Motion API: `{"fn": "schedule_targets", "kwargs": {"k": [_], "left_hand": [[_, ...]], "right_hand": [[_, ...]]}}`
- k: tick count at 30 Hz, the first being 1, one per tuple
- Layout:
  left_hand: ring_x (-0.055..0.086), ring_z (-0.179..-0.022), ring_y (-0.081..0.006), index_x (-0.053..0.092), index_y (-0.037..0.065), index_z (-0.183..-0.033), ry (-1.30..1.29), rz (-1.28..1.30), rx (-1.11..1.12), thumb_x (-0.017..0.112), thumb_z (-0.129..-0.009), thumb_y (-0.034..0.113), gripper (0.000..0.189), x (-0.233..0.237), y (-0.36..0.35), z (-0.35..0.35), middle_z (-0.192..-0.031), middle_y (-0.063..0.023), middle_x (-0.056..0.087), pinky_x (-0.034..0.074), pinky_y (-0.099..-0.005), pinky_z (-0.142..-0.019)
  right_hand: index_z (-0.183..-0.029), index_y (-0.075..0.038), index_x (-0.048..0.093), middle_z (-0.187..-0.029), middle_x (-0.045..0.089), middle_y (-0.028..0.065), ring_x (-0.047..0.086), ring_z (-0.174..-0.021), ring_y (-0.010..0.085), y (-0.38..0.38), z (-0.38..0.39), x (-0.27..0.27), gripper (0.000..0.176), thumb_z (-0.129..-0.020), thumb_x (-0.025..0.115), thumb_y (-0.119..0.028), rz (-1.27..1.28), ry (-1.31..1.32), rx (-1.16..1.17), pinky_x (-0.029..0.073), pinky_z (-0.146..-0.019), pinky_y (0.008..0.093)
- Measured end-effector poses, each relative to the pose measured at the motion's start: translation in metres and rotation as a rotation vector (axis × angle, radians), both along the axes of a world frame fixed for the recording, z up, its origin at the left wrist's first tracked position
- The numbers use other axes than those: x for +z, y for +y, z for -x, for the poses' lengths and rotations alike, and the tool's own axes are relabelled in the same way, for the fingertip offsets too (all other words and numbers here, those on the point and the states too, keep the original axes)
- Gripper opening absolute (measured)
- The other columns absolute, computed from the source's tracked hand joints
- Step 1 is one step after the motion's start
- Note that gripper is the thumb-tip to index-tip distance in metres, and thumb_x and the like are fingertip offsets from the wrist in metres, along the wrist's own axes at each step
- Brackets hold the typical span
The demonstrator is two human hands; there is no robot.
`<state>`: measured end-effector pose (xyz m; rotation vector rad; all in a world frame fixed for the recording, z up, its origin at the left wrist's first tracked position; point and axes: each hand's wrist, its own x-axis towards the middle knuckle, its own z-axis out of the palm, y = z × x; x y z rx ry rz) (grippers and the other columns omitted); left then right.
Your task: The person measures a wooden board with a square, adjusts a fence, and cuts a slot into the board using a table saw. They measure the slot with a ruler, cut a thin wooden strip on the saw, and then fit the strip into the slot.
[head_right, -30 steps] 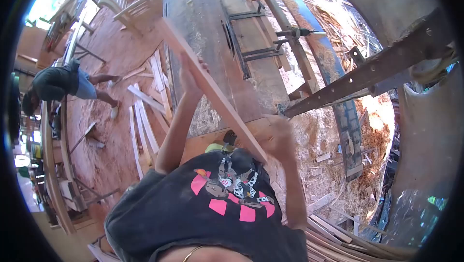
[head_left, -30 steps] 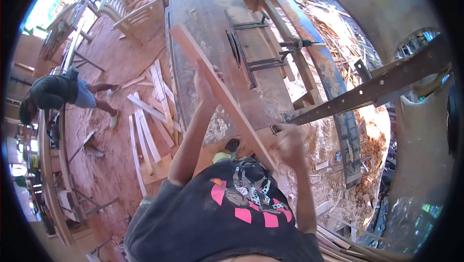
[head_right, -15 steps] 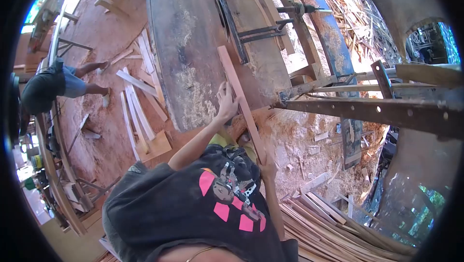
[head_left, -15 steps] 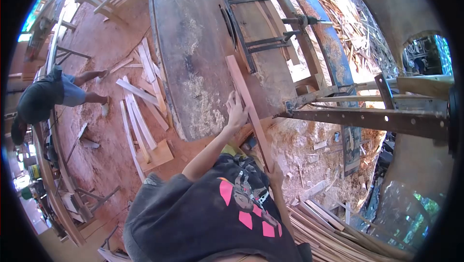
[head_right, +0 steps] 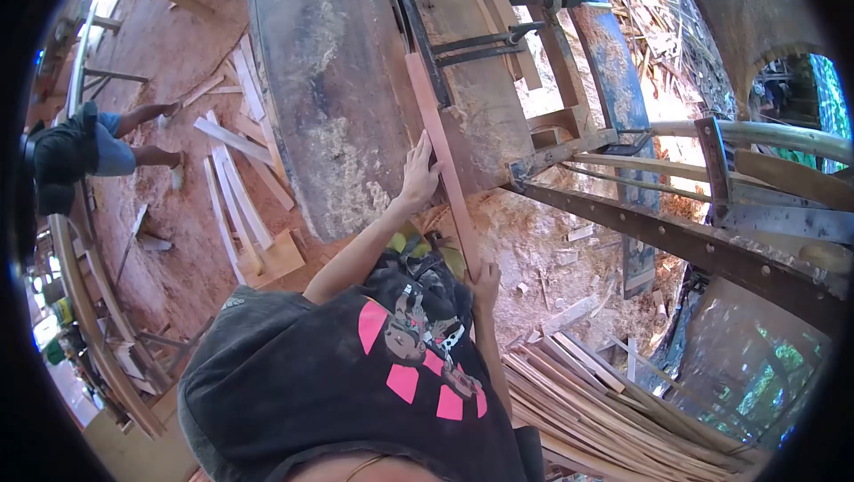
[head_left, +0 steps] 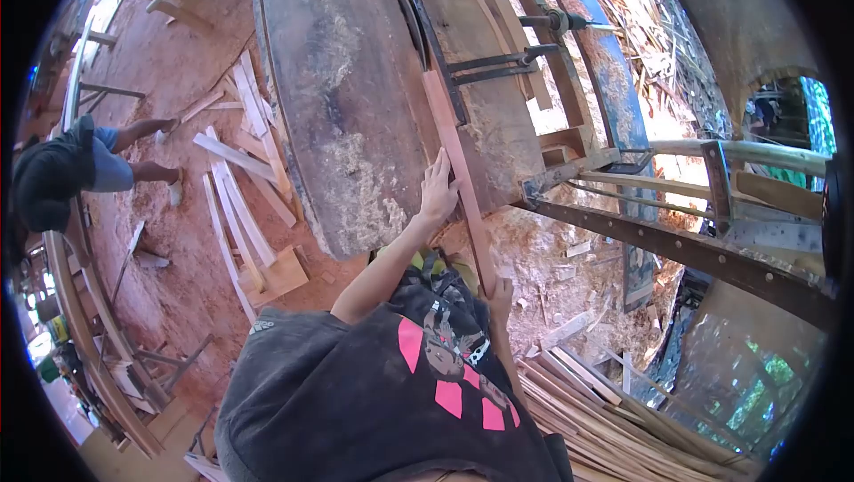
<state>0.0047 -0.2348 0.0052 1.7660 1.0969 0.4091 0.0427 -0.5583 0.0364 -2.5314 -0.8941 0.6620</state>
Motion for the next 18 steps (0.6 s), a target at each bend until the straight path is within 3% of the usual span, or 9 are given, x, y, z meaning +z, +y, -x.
{"fn": "schedule_targets", "kwargs": {"k": [3, 7, 9, 12, 16, 18], "left_hand": [[0.036, -0.145, -0.0387, 0.023, 0.004, -0.163, 0.098, -0.009, 0.009, 0.067, -0.093, 0.019, 0.084, 0.005, 0.005, -0.002, -0.169, -0.0117, 0.028, 0.033, -0.0533, -0.117], [0.036, -0.145, -0.0361, 0.023, 0.005, -0.164, 0.161, 0.0, 0.005, 0.067, -0.093, 0.022, 0.085, 0.008, 0.02, -0.005, -0.169, -0.0092, 0.029, 0.033, -0.0532, -0.114], [0.036, -0.145, -0.0329, 0.02, 0.012, -0.166, 0.2, 0.011, -0.021, 0.069, -0.093, 0.023, 0.088, 0.005, 0.029, -0.006, -0.17, -0.0034, 0.028, 0.028, -0.0542, -0.113], [0.035, -0.145, -0.0308, 0.023, 0.014, -0.166, 0.217, 0.001, -0.02, 0.07, -0.093, 0.025, 0.087, 0.006, 0.044, -0.008, -0.171, -0.0007, 0.028, 0.026, -0.0539, -0.112], [0.035, -0.144, -0.0309, 0.026, 0.015, -0.165, 0.234, 0.016, -0.029, 0.069, -0.094, 0.025, 0.084, 0.01, 0.06, -0.009, -0.172, 0.0004, 0.027, 0.026, -0.053, -0.111], [0.033, -0.146, -0.0312, 0.024, 0.009, -0.164, 0.221, 0.036, -0.037, 0.069, -0.092, 0.026, 0.087, 0.013, 0.065, -0.01, -0.171, -0.0022, 0.028, 0.025, -0.0612, -0.111]], "right_hand": [[-0.121, -0.001, 0.061, -0.114, 0.056, 0.02, 0.055, -0.11, 0.0421, 0.007, 0.0, 0.003, 0.049, -0.083, 0.077, -0.027, 0.029, -0.021, 0.01, 0.049, -0.095, 0.0507], [-0.123, -0.002, 0.059, -0.116, 0.056, 0.0189, 0.056, -0.11, 0.0413, 0.016, -0.004, 0.009, 0.049, -0.085, 0.075, -0.029, 0.105, -0.038, 0.055, 0.052, -0.09, 0.0506], [-0.123, -0.002, 0.06, -0.116, 0.056, 0.0185, 0.056, -0.11, 0.0411, 0.021, -0.006, 0.006, 0.049, -0.086, 0.074, -0.03, 0.096, -0.058, 0.07, 0.053, -0.088, 0.0503], [-0.12, -0.003, 0.061, -0.112, 0.056, 0.0174, 0.057, -0.107, 0.0417, 0.031, -0.006, 0.006, 0.044, -0.085, 0.073, -0.027, 0.034, -0.089, 0.07, 0.053, -0.086, 0.0501], [-0.134, -0.011, 0.063, -0.103, 0.057, 0.0151, 0.06, -0.098, 0.0394, 0.045, -0.007, 0.017, 0.051, -0.085, 0.071, -0.021, -0.051, -0.113, 0.129, 0.053, -0.081, 0.05], [-0.14, -0.015, 0.062, -0.101, 0.058, 0.0143, 0.061, -0.095, 0.0381, 0.051, -0.009, 0.013, 0.057, -0.084, 0.07, -0.019, -0.085, -0.116, 0.145, 0.053, -0.079, 0.0498]]}}
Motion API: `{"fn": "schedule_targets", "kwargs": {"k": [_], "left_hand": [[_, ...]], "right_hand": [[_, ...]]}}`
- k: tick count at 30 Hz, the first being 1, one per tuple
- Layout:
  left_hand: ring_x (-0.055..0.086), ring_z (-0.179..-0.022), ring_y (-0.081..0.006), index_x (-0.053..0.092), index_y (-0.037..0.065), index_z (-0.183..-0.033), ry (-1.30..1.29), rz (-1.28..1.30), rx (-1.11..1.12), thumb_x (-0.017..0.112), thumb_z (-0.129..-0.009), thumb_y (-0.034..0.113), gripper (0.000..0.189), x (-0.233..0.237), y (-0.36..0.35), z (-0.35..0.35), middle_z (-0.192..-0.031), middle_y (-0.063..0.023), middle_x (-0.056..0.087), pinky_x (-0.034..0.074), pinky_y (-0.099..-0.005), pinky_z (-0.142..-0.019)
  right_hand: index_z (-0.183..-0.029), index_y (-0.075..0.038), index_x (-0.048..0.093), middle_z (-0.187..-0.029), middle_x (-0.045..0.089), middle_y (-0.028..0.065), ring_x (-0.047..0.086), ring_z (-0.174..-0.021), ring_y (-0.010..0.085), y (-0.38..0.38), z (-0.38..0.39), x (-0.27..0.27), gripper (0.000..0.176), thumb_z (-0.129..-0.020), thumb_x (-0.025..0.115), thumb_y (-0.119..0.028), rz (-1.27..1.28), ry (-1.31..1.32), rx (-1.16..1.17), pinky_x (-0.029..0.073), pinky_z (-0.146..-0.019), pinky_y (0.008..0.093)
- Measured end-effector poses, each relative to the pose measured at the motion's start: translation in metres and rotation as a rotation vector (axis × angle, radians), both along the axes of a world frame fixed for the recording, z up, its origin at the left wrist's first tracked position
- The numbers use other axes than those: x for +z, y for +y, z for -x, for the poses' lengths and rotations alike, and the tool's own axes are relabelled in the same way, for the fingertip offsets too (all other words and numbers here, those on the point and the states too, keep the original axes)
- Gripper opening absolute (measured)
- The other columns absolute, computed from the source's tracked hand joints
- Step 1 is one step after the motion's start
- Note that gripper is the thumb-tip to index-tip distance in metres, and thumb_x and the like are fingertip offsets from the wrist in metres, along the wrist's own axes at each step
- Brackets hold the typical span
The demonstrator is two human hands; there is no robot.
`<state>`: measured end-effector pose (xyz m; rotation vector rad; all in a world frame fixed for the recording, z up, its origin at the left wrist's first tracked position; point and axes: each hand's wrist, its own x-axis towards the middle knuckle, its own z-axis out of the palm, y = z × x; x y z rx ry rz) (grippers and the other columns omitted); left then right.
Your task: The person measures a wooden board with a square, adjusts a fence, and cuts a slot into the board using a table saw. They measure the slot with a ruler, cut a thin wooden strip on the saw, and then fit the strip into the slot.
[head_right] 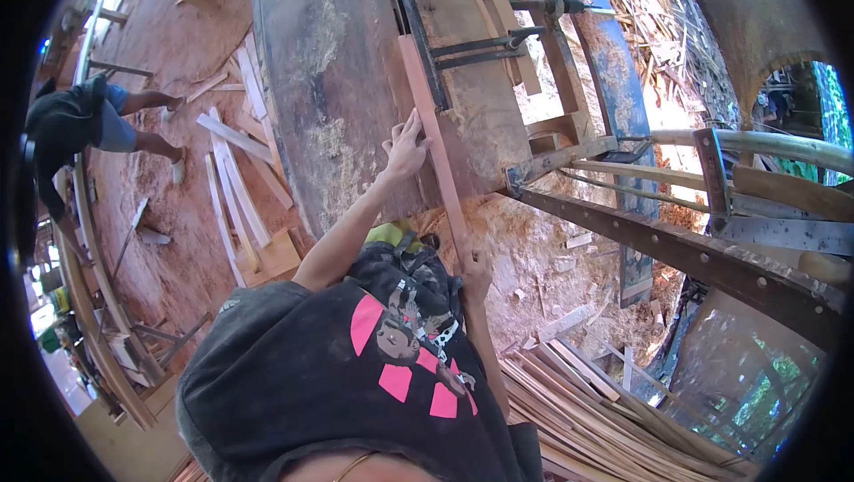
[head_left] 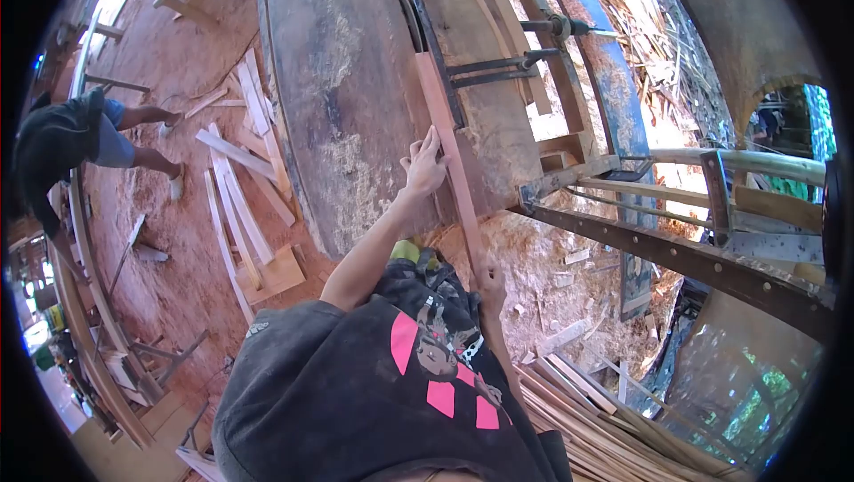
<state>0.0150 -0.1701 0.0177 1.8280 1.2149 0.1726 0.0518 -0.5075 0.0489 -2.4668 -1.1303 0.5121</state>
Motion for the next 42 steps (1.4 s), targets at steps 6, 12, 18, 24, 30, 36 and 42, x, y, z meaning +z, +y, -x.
{"fn": "schedule_targets", "kwargs": {"k": [6, 12, 18, 24, 30, 36, 42], "left_hand": [[0.032, -0.146, -0.0314, 0.032, 0.019, -0.163, 0.067, -0.031, 0.0, 0.071, -0.093, 0.027, 0.08, 0.007, 0.017, -0.004, -0.172, 0.0006, 0.025, 0.024, -0.0593, -0.11], [0.032, -0.147, -0.0335, 0.027, 0.012, -0.164, 0.081, -0.037, -0.02, 0.07, -0.091, 0.028, 0.086, 0.015, 0.039, -0.006, -0.17, 0.0013, 0.028, 0.024, -0.0707, -0.111], [0.034, -0.144, -0.0336, 0.021, 0.013, -0.166, -0.127, -0.069, 0.013, 0.072, -0.09, 0.026, 0.092, -0.023, -0.047, 0.01, -0.172, -0.0005, 0.023, 0.026, -0.063, -0.113], [0.033, -0.143, -0.0344, 0.022, 0.012, -0.166, 0.002, 0.002, -0.062, 0.074, -0.089, 0.027, 0.093, 0.005, -0.044, 0.014, -0.173, -0.0011, 0.021, 0.025, -0.0575, -0.111], [0.033, -0.144, -0.0329, 0.026, 0.015, -0.165, 0.039, 0.009, -0.057, 0.074, -0.09, 0.028, 0.09, 0.002, -0.019, 0.009, -0.173, 0.0013, 0.02, 0.024, -0.0602, -0.11], [0.033, -0.143, -0.0321, 0.029, 0.022, -0.165, 0.066, 0.014, -0.041, 0.076, -0.089, 0.029, 0.089, 0.01, 0.011, 0.002, -0.173, 0.0036, 0.019, 0.024, -0.062, -0.109], [0.032, -0.144, -0.0323, 0.03, 0.022, -0.164, 0.092, -0.027, -0.06, 0.075, -0.09, 0.028, 0.088, 0.02, 0.037, -0.001, -0.173, 0.0034, 0.02, 0.024, -0.0641, -0.109]], "right_hand": [[-0.149, -0.025, 0.057, -0.101, 0.058, 0.0134, 0.062, -0.093, 0.035, 0.01, -0.005, -0.013, 0.066, -0.084, 0.07, -0.02, 0.033, -0.115, 0.067, 0.056, -0.077, 0.0473], [-0.152, -0.028, 0.052, -0.105, 0.058, 0.0141, 0.065, -0.094, 0.0354, 0.033, -0.007, -0.006, 0.067, -0.087, 0.07, -0.022, 0.082, -0.108, 0.066, 0.057, -0.073, 0.0494], [-0.153, -0.03, 0.051, -0.116, 0.057, 0.018, 0.065, -0.096, 0.0377, 0.042, -0.005, -0.002, 0.07, -0.086, 0.071, -0.025, 0.097, -0.198, 0.048, 0.057, -0.075, 0.0495], [-0.152, -0.029, 0.052, -0.119, 0.056, 0.0189, 0.064, -0.096, 0.0387, 0.051, -0.004, -0.004, 0.069, -0.086, 0.07, -0.025, 0.09, -0.191, 0.039, 0.057, -0.077, 0.0499], [-0.149, -0.027, 0.057, -0.096, 0.053, 0.0154, 0.061, -0.089, 0.0387, 0.075, -0.008, -0.005, 0.062, -0.088, 0.066, -0.028, 0.023, -0.227, 0.056, 0.053, -0.074, 0.0507], [-0.152, -0.027, 0.053, -0.097, 0.053, 0.0164, 0.062, -0.089, 0.0395, 0.108, -0.013, 0.009, 0.064, -0.088, 0.063, -0.023, 0.05, -0.15, 0.063, 0.053, -0.076, 0.0512], [-0.153, -0.025, 0.051, -0.1, 0.054, 0.0154, 0.063, -0.093, 0.0388, 0.139, -0.016, 0.021, 0.064, -0.091, 0.066, -0.019, 0.069, -0.082, 0.044, 0.055, -0.076, 0.0509]]}}
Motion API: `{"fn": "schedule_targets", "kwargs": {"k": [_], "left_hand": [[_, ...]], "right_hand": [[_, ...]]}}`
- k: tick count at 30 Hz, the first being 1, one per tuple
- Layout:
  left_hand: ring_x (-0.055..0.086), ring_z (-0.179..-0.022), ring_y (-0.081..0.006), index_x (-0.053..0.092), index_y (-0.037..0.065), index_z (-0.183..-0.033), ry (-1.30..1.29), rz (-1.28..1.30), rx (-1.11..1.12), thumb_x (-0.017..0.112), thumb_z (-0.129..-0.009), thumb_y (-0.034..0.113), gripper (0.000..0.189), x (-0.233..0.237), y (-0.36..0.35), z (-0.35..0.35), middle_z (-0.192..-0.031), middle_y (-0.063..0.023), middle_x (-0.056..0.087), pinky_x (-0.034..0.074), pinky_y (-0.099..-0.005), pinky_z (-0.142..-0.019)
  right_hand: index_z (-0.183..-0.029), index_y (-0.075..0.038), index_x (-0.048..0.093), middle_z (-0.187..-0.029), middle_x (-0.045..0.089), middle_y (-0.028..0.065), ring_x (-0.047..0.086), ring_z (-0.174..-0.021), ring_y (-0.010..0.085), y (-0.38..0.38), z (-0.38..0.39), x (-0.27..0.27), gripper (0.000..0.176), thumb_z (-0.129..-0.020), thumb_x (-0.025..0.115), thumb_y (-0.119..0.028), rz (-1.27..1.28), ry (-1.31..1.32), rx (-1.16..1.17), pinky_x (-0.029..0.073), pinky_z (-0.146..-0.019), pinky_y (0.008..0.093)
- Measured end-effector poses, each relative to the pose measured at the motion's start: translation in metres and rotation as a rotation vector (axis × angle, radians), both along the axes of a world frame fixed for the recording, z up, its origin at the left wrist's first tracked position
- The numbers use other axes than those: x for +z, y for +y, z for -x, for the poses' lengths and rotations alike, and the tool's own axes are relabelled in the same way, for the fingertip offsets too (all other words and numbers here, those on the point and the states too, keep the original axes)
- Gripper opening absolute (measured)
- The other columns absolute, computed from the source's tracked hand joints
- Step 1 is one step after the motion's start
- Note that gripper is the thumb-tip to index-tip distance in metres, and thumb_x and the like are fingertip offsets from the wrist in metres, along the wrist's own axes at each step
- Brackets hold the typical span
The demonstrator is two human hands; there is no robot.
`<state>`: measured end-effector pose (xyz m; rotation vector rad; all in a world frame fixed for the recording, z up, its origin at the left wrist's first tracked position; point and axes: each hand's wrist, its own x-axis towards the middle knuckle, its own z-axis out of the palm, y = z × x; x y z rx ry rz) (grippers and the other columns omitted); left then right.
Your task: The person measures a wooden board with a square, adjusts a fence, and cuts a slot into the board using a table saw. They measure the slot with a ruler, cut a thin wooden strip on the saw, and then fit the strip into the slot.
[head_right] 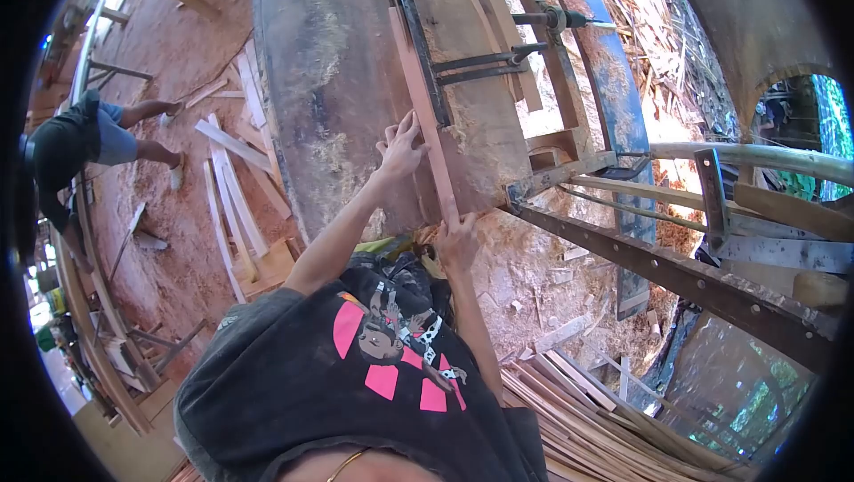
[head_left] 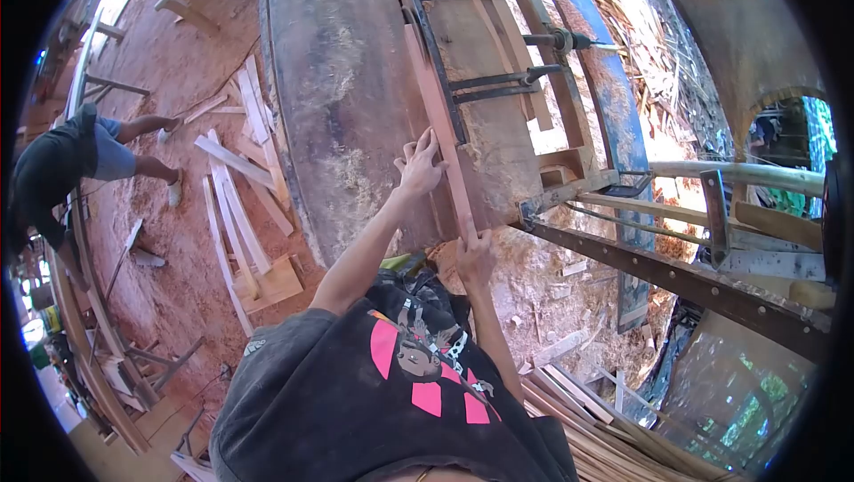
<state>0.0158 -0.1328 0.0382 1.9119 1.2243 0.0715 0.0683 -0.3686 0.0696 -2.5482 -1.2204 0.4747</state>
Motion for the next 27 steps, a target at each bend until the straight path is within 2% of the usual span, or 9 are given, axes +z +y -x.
{"fn": "schedule_targets", "kwargs": {"k": [2, 5, 7, 8, 11, 17, 20, 24, 27], "left_hand": [[0.031, -0.144, -0.0322, 0.03, 0.023, -0.164, 0.009, -0.02, -0.01, 0.075, -0.09, 0.028, 0.087, -0.003, 0.005, 0.0, -0.173, 0.0033, 0.021, 0.025, -0.0637, -0.109], [0.035, -0.142, -0.0364, 0.028, 0.021, -0.164, -0.006, -0.039, 0.015, 0.072, -0.09, 0.029, 0.087, -0.023, 0.006, -0.001, -0.169, 0.0004, 0.029, 0.028, -0.0673, -0.108], [0.032, -0.144, -0.0377, 0.026, 0.022, -0.165, -0.15, -0.033, 0.092, 0.071, -0.091, 0.03, 0.087, -0.047, -0.014, -0.002, -0.171, -0.0005, 0.024, 0.029, -0.0659, -0.109], [0.03, -0.144, -0.0375, 0.022, 0.02, -0.166, -0.241, -0.03, 0.074, 0.073, -0.089, 0.028, 0.093, -0.056, -0.033, 0.001, -0.173, -0.0015, 0.019, 0.027, -0.0628, -0.111], [0.031, -0.143, -0.0374, 0.019, 0.015, -0.167, -0.191, 0.066, 0.001, 0.076, -0.085, 0.025, 0.1, -0.027, -0.078, 0.018, -0.174, -0.003, 0.017, 0.025, -0.0594, -0.112], [0.032, -0.142, -0.0368, 0.014, 0.011, -0.167, -0.155, -0.008, -0.02, 0.079, -0.081, 0.022, 0.109, -0.022, -0.054, 0.011, -0.175, -0.0038, 0.016, 0.025, -0.0574, -0.109], [0.031, -0.143, -0.0363, 0.013, 0.014, -0.168, -0.14, 0.0, -0.03, 0.08, -0.082, 0.02, 0.109, -0.02, -0.039, 0.01, -0.175, -0.0023, 0.016, 0.026, -0.0528, -0.111], [0.034, -0.141, -0.0355, 0.017, 0.013, -0.167, -0.161, -0.056, -0.026, 0.08, -0.08, 0.022, 0.108, -0.024, -0.018, 0.007, -0.174, -0.0007, 0.018, 0.027, -0.0567, -0.107], [0.034, -0.141, -0.0344, 0.016, 0.015, -0.167, -0.076, -0.043, -0.043, 0.08, -0.08, 0.025, 0.108, -0.016, -0.012, 0.006, -0.174, 0.0004, 0.018, 0.027, -0.0573, -0.107]], "right_hand": [[-0.155, -0.025, 0.048, -0.102, 0.055, 0.0164, 0.065, -0.09, 0.039, 0.006, 0.0, 0.001, 0.065, -0.093, 0.068, -0.021, -0.004, 0.0, -0.014, 0.055, -0.077, 0.0515], [-0.154, -0.025, 0.05, -0.101, 0.055, 0.0154, 0.065, -0.089, 0.0373, 0.015, 0.001, -0.001, 0.063, -0.094, 0.068, -0.022, 0.045, -0.022, -0.028, 0.055, -0.076, 0.051], [-0.154, -0.025, 0.051, -0.101, 0.055, 0.0151, 0.065, -0.088, 0.0366, 0.016, 0.004, -0.006, 0.062, -0.094, 0.067, -0.022, 0.041, -0.036, -0.04, 0.055, -0.075, 0.0509], [-0.153, -0.024, 0.052, -0.101, 0.054, 0.0149, 0.065, -0.087, 0.0359, 0.02, 0.001, -0.007, 0.061, -0.094, 0.067, -0.022, 0.032, -0.059, -0.044, 0.055, -0.075, 0.0508], [-0.151, -0.023, 0.054, -0.101, 0.055, 0.0154, 0.065, -0.088, 0.0369, 0.027, 0.001, -0.007, 0.059, -0.094, 0.067, -0.022, 0.032, -0.056, -0.057, 0.055, -0.075, 0.0504], [-0.15, -0.025, 0.055, -0.103, 0.054, 0.0155, 0.063, -0.093, 0.0385, 0.049, -0.002, -0.005, 0.055, -0.096, 0.064, -0.02, 0.015, -0.048, -0.051, 0.057, -0.078, 0.0492], [-0.15, -0.024, 0.055, -0.103, 0.055, 0.0164, 0.064, -0.094, 0.0396, 0.062, -0.006, -0.001, 0.054, -0.096, 0.063, -0.019, 0.044, -0.034, -0.037, 0.057, -0.078, 0.0504], [-0.151, -0.023, 0.054, -0.105, 0.056, 0.0172, 0.066, -0.097, 0.0406, 0.083, -0.01, 0.002, 0.055, -0.097, 0.062, -0.019, 0.06, -0.044, -0.018, 0.057, -0.079, 0.0511], [-0.151, -0.021, 0.054, -0.105, 0.058, 0.0173, 0.066, -0.099, 0.0399, 0.081, -0.011, 0.003, 0.056, -0.096, 0.065, -0.022, 0.043, -0.047, -0.033, 0.057, -0.081, 0.0506]]}}
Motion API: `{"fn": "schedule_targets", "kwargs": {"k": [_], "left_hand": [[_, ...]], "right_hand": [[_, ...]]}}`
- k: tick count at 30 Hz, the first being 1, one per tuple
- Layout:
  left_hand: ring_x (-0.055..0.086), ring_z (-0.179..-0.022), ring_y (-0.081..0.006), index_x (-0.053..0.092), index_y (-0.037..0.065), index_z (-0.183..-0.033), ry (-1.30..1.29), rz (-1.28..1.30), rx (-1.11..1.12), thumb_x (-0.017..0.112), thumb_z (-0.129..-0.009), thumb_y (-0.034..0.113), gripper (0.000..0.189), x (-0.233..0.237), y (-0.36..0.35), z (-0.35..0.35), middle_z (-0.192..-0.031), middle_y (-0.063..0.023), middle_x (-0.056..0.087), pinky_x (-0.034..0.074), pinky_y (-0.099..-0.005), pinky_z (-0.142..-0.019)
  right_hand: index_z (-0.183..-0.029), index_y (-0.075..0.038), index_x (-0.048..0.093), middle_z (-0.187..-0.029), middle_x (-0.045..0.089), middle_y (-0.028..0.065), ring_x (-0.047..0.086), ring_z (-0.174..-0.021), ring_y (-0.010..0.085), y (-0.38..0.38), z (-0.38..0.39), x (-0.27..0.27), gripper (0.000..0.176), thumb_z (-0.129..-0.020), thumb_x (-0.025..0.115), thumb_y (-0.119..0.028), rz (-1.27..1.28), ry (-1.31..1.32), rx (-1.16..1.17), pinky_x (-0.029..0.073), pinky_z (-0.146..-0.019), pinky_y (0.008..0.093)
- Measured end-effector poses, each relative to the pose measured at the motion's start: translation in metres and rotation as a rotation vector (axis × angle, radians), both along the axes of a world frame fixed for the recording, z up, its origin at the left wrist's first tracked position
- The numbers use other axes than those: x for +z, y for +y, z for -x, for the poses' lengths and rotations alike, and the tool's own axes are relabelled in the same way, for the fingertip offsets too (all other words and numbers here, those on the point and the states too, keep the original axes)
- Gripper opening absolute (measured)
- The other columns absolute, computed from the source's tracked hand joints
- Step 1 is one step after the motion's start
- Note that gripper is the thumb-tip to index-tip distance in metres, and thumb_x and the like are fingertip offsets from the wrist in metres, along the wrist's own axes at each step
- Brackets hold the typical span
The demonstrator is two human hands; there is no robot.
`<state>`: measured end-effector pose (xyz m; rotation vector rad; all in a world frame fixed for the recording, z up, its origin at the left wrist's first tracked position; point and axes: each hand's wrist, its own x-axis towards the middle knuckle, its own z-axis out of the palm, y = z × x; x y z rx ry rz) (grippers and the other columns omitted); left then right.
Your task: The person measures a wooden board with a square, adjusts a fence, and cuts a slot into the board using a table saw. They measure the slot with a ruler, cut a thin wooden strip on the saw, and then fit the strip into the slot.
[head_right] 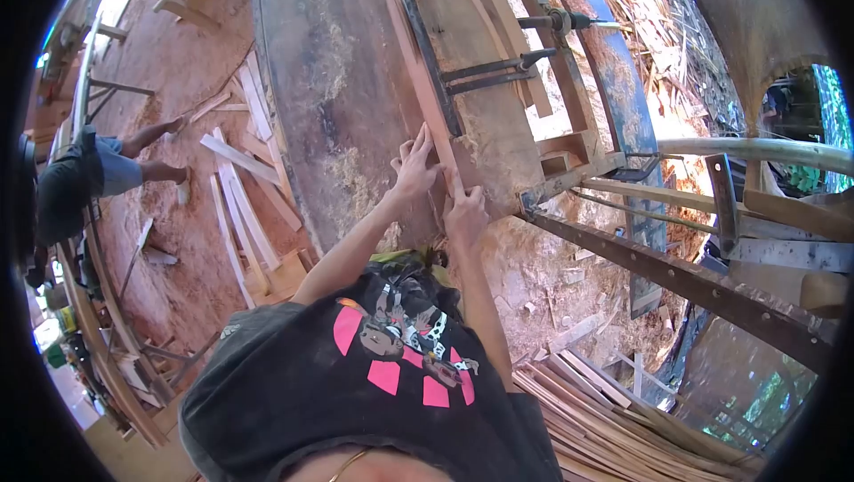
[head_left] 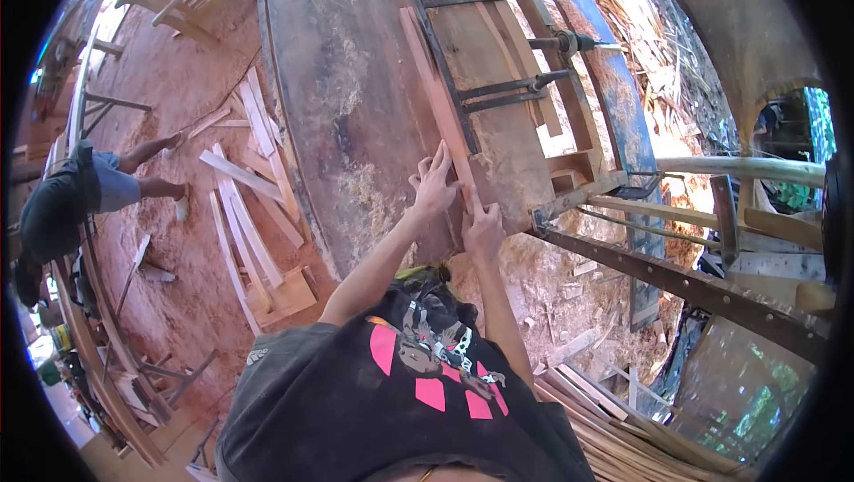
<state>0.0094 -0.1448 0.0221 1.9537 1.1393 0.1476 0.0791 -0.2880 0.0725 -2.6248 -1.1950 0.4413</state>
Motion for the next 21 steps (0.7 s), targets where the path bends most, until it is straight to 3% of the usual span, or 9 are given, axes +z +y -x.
{"fn": "schedule_targets", "kwargs": {"k": [2, 3, 5, 6, 8, 14, 17, 21], "left_hand": [[0.034, -0.142, -0.0336, 0.017, 0.017, -0.167, 0.026, 0.031, 0.003, 0.081, -0.081, 0.027, 0.108, 0.006, 0.005, -0.001, -0.174, 0.0009, 0.018, 0.026, -0.0588, -0.107], [0.034, -0.142, -0.0336, 0.017, 0.017, -0.167, 0.026, 0.026, 0.008, 0.081, -0.081, 0.027, 0.108, 0.004, 0.008, -0.001, -0.174, 0.0009, 0.018, 0.026, -0.0588, -0.107], [0.033, -0.143, -0.0334, 0.016, 0.018, -0.167, 0.025, -0.004, -0.007, 0.081, -0.082, 0.029, 0.107, 0.001, 0.01, -0.001, -0.174, 0.002, 0.018, 0.026, -0.0609, -0.106], [0.033, -0.143, -0.0334, 0.016, 0.018, -0.167, 0.019, 0.003, 0.004, 0.081, -0.082, 0.029, 0.107, 0.001, 0.012, -0.003, -0.174, 0.002, 0.018, 0.026, -0.0609, -0.106], [0.032, -0.144, -0.0331, 0.017, 0.019, -0.167, 0.011, 0.034, 0.016, 0.08, -0.082, 0.029, 0.106, -0.002, 0.013, -0.003, -0.174, 0.0021, 0.019, 0.026, -0.0616, -0.106], [0.031, -0.145, -0.033, 0.014, 0.023, -0.168, 0.018, 0.06, 0.021, 0.081, -0.082, 0.03, 0.109, 0.003, 0.033, -0.007, -0.174, 0.002, 0.018, 0.025, -0.0611, -0.109], [0.03, -0.146, -0.0354, 0.013, 0.023, -0.168, -0.022, 0.007, 0.08, 0.081, -0.082, 0.03, 0.11, -0.028, 0.022, -0.009, -0.174, 0.0016, 0.02, 0.023, -0.0641, -0.111], [0.031, -0.145, -0.0388, 0.014, 0.018, -0.168, -0.023, 0.103, 0.013, 0.077, -0.08, 0.031, 0.109, -0.008, -0.042, 0.009, -0.175, -0.0006, 0.016, 0.024, -0.0656, -0.112]], "right_hand": [[-0.138, -0.012, 0.061, -0.102, 0.059, 0.016, 0.066, -0.099, 0.0397, -0.008, -0.004, 0.004, 0.049, -0.093, 0.07, -0.028, -0.232, 0.047, -0.035, 0.056, -0.083, 0.0504], [-0.138, -0.012, 0.061, -0.102, 0.059, 0.016, 0.066, -0.099, 0.0397, -0.022, -0.003, 0.001, 0.049, -0.093, 0.07, -0.028, -0.237, 0.048, -0.03, 0.056, -0.083, 0.0504], [-0.115, -0.004, 0.066, -0.102, 0.061, 0.0192, 0.064, -0.095, 0.0419, -0.054, 0.002, -0.005, 0.043, -0.088, 0.075, -0.035, -0.153, 0.083, -0.145, 0.052, -0.084, 0.0514], [-0.115, -0.004, 0.066, -0.102, 0.061, 0.0192, 0.064, -0.095, 0.0419, -0.054, -0.001, -0.008, 0.043, -0.088, 0.075, -0.035, -0.146, 0.078, -0.133, 0.052, -0.084, 0.0514], [-0.097, -0.002, 0.065, -0.098, 0.062, 0.019, 0.063, -0.093, 0.0421, -0.058, 0.002, -0.014, 0.04, -0.087, 0.076, -0.039, -0.073, 0.001, -0.099, 0.051, -0.08, 0.0525], [-0.094, -0.002, 0.065, -0.095, 0.062, 0.0192, 0.064, -0.093, 0.0417, -0.035, -0.002, -0.015, 0.038, -0.089, 0.075, -0.039, -0.124, -0.054, -0.081, 0.051, -0.08, 0.0519], [-0.092, -0.002, 0.065, -0.096, 0.062, 0.0186, 0.064, -0.094, 0.0412, -0.03, 0.003, -0.012, 0.038, -0.089, 0.075, -0.038, -0.091, -0.058, -0.106, 0.052, -0.081, 0.0509], [-0.094, -0.004, 0.066, -0.097, 0.064, 0.0176, 0.066, -0.095, 0.0395, -0.02, -0.001, -0.019, 0.037, -0.089, 0.075, -0.039, -0.076, -0.076, -0.131, 0.053, -0.081, 0.051]]}}
